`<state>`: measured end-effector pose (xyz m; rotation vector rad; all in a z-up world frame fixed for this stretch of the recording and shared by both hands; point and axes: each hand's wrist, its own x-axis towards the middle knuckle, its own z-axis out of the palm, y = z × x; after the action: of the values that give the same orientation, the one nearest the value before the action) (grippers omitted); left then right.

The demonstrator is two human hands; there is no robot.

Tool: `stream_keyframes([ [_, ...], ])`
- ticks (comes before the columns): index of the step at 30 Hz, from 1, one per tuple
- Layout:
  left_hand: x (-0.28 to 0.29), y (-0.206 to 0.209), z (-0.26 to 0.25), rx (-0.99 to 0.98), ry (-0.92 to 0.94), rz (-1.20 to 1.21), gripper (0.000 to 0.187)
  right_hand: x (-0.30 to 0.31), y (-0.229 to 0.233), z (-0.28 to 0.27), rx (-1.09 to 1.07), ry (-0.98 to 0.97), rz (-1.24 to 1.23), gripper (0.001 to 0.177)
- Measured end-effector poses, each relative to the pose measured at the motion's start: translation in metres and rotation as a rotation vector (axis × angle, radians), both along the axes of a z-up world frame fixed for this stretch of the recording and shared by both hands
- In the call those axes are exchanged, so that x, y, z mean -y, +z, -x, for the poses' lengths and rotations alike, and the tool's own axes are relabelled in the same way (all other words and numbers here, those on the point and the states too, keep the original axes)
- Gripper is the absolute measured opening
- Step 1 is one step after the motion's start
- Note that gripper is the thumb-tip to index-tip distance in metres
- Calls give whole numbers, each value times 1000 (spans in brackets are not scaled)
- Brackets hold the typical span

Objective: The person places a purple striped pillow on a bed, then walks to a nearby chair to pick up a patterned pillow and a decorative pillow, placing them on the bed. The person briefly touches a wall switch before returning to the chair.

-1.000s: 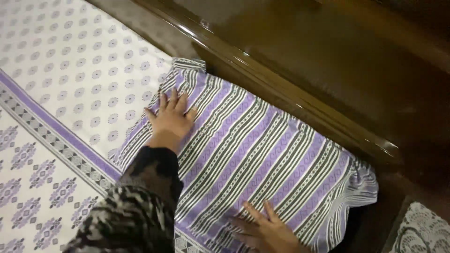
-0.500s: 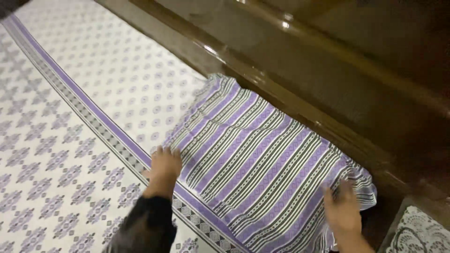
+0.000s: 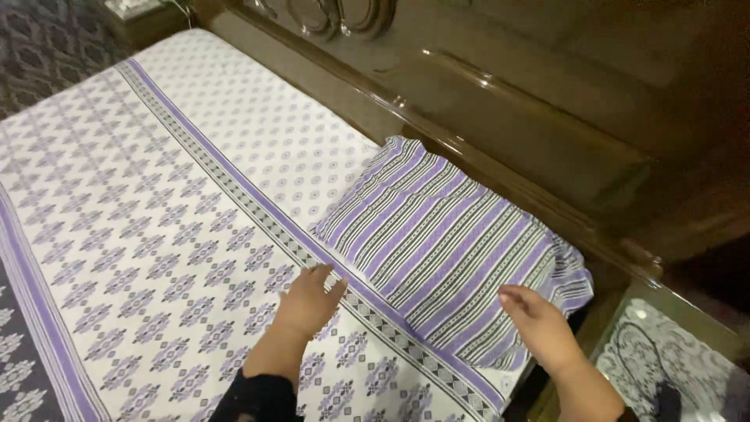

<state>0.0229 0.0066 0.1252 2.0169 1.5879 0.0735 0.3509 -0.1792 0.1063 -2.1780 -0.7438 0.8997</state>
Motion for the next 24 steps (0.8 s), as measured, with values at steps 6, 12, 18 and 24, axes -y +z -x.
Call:
stream_keyframes([
  [6,17,-7,46,396,-305,-397,60,69,38,44,123,-3,-74,53],
  [12,103,104,74,177,-289,-280,62,148,101,92,195,-10,-277,46],
  [18,149,145,117,228,-255,-355,76,233,122,97,209,28,-486,45],
  [24,193,173,147,301,-255,-434,82,289,174,122,339,-101,-473,46],
])
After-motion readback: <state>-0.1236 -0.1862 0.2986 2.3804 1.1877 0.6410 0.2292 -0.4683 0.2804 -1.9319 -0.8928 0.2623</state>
